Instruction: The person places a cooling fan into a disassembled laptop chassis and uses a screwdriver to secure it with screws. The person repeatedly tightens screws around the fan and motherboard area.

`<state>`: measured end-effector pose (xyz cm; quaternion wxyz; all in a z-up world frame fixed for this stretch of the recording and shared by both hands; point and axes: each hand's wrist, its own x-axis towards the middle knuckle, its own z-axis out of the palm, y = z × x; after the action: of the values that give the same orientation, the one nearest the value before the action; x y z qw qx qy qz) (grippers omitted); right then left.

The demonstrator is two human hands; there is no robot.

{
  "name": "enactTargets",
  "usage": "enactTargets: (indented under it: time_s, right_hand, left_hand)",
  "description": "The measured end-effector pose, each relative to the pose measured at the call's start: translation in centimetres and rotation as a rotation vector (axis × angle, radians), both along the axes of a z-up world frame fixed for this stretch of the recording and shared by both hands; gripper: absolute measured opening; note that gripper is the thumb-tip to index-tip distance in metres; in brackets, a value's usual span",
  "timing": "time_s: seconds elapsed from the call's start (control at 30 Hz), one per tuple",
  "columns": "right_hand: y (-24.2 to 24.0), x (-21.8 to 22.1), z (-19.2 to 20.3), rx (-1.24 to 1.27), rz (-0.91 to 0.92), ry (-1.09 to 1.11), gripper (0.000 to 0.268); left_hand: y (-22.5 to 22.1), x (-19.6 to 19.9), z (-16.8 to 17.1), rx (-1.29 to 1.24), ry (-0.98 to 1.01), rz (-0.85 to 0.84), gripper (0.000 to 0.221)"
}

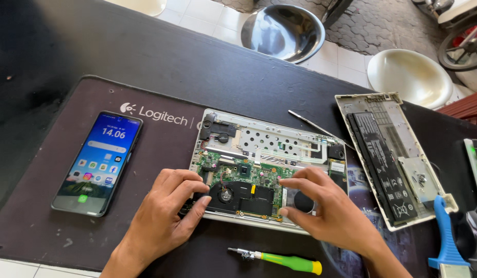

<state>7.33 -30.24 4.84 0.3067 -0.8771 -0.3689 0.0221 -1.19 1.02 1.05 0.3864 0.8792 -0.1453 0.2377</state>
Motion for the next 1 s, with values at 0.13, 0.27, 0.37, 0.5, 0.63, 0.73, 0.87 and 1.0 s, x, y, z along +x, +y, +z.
enactTargets:
  time_s: [0.13, 0.27, 0.37, 0.5, 0.63, 0.73, 0.87, 1.0]
  right_hand:
    - [0.4, -0.3, -0.5, -0.019, 0.029, 0.004, 0.043]
    - [0.3, -0.4, -1.2, -0.052, 0.04, 0.014, 0.044]
    - [0.2, -0.4, -1.4, -0.055, 0.044, 0.004, 0.043]
    - [0.2, -0.4, -1.2, -0.036, 0.057, -0.015, 0.041]
    - [-0.4, -0.1, -1.2, -0.034, 0.04, -0.014, 0.041]
    - [-0.8, 0.2, -1.1, -0.02, 0.01, -0.016, 0.04]
    - [-1.1, 0.4, -1.0, 0.003, -0.01, -0.017, 0.039]
    - [-1.2, 0.4, -0.8, 0.01, -0.022, -0.02, 0.037]
  left_hand:
    - [-0.6, 0.3, -0.3, 0.106, -0.002, -0.005, 0.024]
    - [-1.0, 0.7, 0.0, 0.313, 0.037, -0.074, 0.043]
    - [-1.3, 1.2, 0.1, 0.399, 0.073, -0.122, 0.049]
    - [-1.4, 1.9, 0.3, 0.478, 0.118, -0.157, 0.052]
    - [-1.3, 2.1, -0.2, 0.496, 0.156, -0.172, 0.052]
    - [-1.2, 2.2, -0.4, 0.498, 0.187, -0.174, 0.051]
    - [-1.3, 2.2, -0.2, 0.503, 0.203, -0.159, 0.047]
    - [-1.4, 2.2, -0.4, 0.513, 0.198, -0.15, 0.047]
